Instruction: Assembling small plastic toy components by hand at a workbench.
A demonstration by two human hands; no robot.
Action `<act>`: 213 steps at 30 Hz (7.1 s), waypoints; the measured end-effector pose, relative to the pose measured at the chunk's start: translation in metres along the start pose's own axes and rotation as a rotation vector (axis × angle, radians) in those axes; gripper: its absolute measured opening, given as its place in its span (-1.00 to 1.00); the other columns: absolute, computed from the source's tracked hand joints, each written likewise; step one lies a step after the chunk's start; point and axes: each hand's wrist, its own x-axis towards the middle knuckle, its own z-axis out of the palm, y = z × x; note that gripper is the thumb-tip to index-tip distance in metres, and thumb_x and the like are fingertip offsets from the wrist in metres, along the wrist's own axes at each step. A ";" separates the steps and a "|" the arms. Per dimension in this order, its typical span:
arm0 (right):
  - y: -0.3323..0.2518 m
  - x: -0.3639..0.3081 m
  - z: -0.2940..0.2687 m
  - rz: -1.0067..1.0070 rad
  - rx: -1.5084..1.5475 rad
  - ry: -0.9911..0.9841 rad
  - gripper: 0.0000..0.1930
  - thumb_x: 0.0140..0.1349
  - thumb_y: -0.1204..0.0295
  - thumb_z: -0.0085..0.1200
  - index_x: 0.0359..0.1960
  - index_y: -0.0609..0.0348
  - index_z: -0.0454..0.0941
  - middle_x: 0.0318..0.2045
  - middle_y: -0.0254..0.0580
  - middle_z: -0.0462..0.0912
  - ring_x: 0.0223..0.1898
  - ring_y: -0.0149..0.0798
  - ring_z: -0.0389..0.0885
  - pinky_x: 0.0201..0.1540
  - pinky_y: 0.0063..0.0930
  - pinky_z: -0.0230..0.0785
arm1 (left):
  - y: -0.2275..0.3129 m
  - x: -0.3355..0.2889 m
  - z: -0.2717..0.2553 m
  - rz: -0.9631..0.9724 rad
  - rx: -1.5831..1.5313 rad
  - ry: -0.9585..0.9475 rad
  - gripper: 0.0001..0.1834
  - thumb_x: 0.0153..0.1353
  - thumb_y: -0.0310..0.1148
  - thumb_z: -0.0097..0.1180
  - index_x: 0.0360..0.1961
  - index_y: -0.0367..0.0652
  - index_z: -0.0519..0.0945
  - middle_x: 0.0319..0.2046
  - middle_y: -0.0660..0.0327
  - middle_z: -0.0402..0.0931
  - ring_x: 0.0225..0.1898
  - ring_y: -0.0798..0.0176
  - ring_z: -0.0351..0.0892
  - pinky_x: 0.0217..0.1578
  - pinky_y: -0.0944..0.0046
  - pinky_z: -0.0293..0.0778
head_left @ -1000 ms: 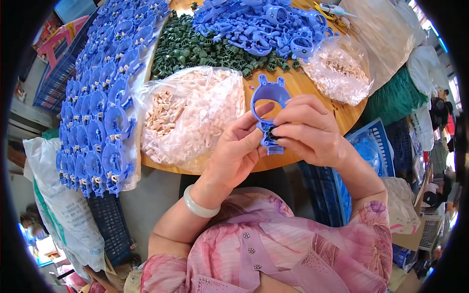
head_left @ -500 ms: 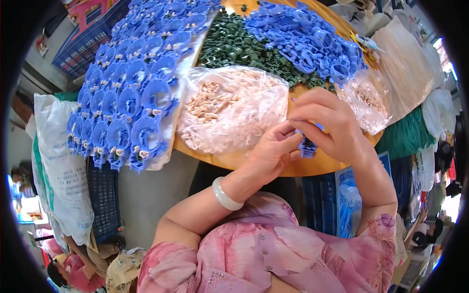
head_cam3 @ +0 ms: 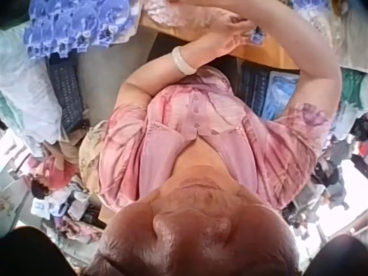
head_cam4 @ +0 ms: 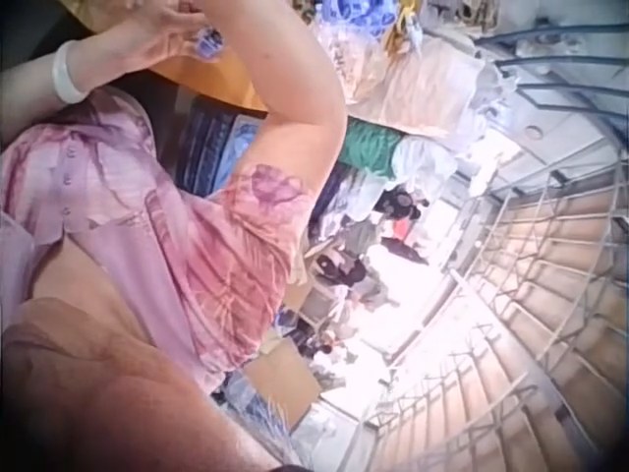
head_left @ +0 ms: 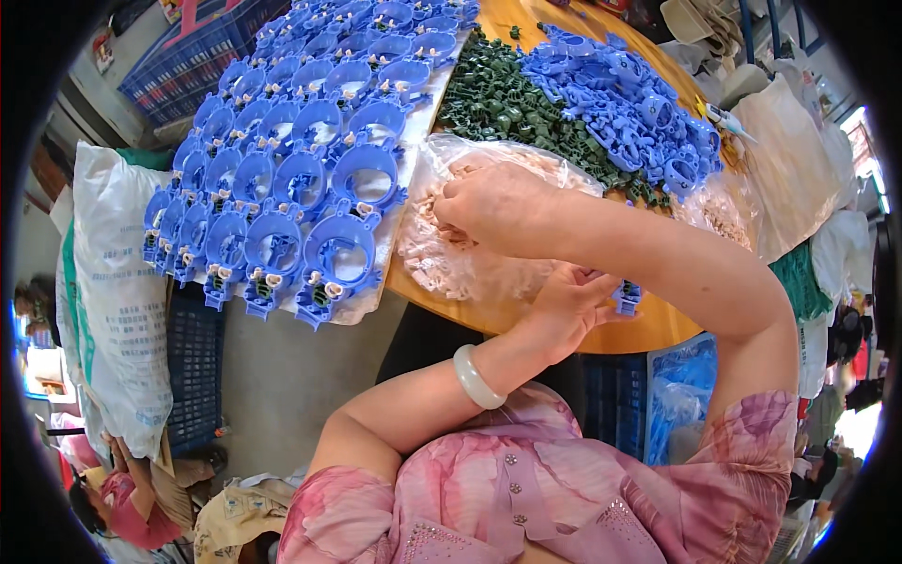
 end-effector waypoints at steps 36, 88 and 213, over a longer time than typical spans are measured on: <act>-0.001 -0.200 0.017 -0.005 0.103 0.707 -0.80 -0.16 0.47 0.10 -0.40 0.14 0.51 -0.35 -0.30 0.54 -0.36 -0.22 0.51 -0.33 -0.41 0.33 | 0.005 -0.007 0.010 0.011 0.149 -0.078 -0.46 0.20 -0.54 0.01 0.22 -0.25 0.20 0.09 0.15 0.33 0.08 0.27 0.38 0.04 0.26 0.39; -0.035 -0.194 0.024 0.534 0.529 0.640 -0.89 0.13 0.41 0.01 -0.45 0.11 0.35 -0.54 -0.17 0.51 -0.46 -0.07 0.54 -0.51 -0.25 0.33 | -0.002 -0.011 0.005 0.234 0.353 -0.046 -0.33 0.09 -0.50 0.17 0.24 -0.24 0.19 0.11 0.09 0.34 0.10 0.26 0.36 0.09 0.26 0.29; -0.029 -0.211 0.049 0.567 1.354 1.015 -0.91 0.14 0.64 0.06 -0.31 0.34 0.52 -0.35 -0.25 0.57 -0.35 -0.43 0.61 -0.27 -0.65 0.44 | 0.003 -0.013 0.008 0.163 0.261 -0.057 -0.38 0.19 -0.38 0.09 0.25 -0.16 0.17 0.09 0.11 0.37 0.04 0.10 0.46 -0.11 0.15 0.54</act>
